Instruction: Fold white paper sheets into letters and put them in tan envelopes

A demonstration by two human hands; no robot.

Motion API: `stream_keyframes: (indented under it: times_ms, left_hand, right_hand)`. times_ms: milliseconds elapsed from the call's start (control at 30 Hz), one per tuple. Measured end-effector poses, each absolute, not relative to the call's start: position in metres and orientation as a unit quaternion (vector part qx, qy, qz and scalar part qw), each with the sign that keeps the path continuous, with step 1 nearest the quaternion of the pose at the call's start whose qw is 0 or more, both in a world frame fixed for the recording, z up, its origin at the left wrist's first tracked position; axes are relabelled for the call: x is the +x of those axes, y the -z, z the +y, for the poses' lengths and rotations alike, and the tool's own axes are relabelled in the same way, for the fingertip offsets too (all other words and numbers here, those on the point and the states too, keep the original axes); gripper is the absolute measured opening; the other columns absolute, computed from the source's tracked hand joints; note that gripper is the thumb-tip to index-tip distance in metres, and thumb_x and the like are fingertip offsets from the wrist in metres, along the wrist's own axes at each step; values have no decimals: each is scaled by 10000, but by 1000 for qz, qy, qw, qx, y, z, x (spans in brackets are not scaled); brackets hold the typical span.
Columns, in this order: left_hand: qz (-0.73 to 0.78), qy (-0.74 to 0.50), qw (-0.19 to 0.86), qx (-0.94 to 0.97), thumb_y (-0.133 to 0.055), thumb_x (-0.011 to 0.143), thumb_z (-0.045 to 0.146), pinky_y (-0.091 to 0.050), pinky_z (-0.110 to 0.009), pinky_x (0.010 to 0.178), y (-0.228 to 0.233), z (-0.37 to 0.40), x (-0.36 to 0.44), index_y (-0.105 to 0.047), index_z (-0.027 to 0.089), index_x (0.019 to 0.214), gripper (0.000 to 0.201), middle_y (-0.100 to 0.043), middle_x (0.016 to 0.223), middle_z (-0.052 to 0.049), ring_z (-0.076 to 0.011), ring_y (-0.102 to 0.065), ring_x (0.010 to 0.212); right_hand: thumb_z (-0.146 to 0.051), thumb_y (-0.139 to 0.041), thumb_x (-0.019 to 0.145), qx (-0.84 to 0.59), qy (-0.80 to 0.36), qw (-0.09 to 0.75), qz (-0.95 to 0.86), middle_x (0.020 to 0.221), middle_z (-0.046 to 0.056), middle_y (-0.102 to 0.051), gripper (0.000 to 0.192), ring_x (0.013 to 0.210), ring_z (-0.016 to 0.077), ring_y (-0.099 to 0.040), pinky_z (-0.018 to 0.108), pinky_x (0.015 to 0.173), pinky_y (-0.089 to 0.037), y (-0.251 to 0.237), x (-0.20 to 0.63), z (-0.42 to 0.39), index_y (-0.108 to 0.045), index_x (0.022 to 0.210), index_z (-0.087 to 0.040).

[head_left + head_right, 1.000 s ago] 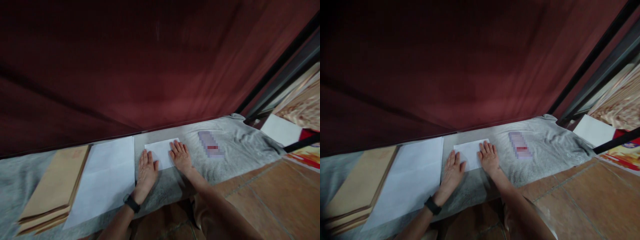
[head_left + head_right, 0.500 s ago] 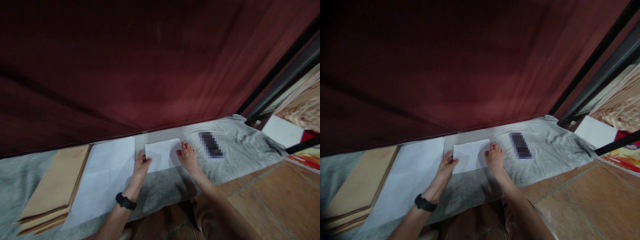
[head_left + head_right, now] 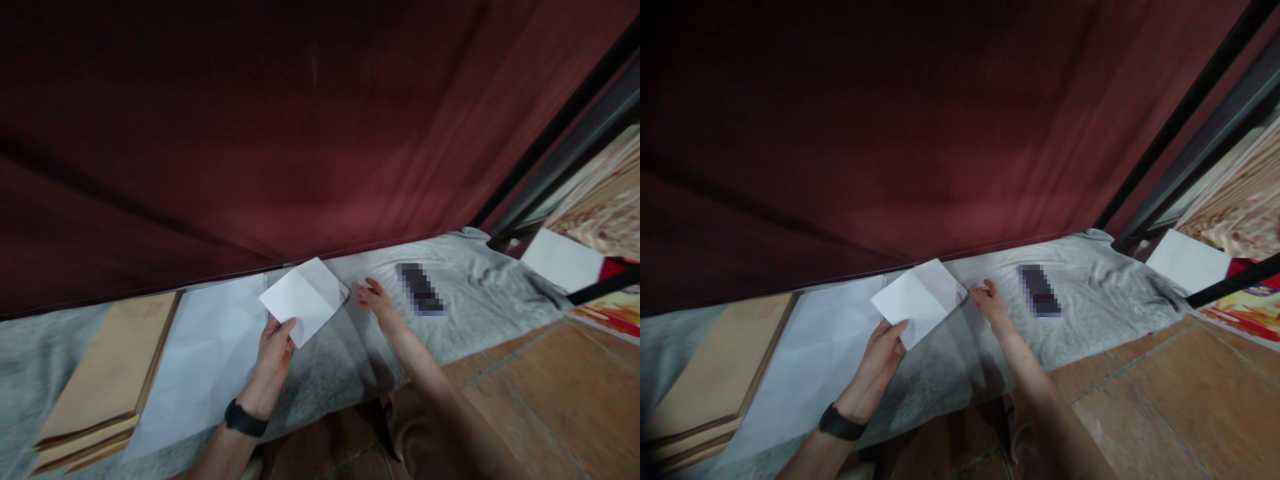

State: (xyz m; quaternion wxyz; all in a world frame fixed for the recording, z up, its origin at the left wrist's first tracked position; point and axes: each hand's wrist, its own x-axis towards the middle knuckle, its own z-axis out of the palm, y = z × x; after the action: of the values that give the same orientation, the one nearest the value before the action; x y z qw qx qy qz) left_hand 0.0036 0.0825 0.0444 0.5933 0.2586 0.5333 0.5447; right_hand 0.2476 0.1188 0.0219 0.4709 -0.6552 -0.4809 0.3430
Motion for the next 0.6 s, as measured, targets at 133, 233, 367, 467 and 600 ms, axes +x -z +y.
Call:
stream_keyframes:
  times_ms: [133, 233, 367, 467, 600]
  left_hand:
    - [536, -566, 584, 228, -655, 711, 207, -578, -355, 877, -43, 75, 17, -617, 218, 1089, 380, -746, 1118, -62, -223, -721, 1001]
    - [517, -584, 587, 216, -671, 696, 207, -573, -355, 866, -42, 66, 29, -620, 219, 1112, 420, -751, 1096, -61, -229, -718, 992]
    - [499, -585, 617, 170, -795, 602, 202, -564, -331, 812, -42, 54, 33, -646, 192, 1081, 502, -762, 1010, -64, -230, -724, 911]
    - [481, -576, 641, 162, -844, 558, 184, -558, -328, 818, -45, 48, 31, -662, 193, 1049, 523, -766, 986, -59, -225, -718, 907]
    - [472, -563, 663, 145, -853, 558, 156, -562, -318, 806, -53, 45, 28, -664, 199, 1032, 512, -768, 975, -48, -212, -718, 892]
  right_hand:
    - [-406, -524, 921, -537, -582, 461, -402, 1085, 148, -741, 346, 930, 237, -734, 391, 818, -593, -26, 234, 107, -636, 1131, -154]
    - [-388, -642, 844, -469, -672, 453, -350, 1031, 126, -754, 309, 912, 241, -736, 400, 842, -582, -27, 219, 100, -662, 1054, -161]
    - [-334, -784, 727, -470, -670, 500, -283, 879, 59, -760, 343, 770, 211, -729, 357, 763, -583, -29, 209, 99, -669, 1016, -190]
    - [-303, -815, 681, -471, -656, 531, -257, 849, 33, -751, 369, 747, 198, -717, 336, 735, -577, -32, 208, 101, -679, 1010, -204]
    - [-269, -816, 642, -475, -638, 543, -270, 806, 14, -730, 425, 727, 190, -694, 322, 700, -569, -39, 209, 102, -692, 1044, -205]
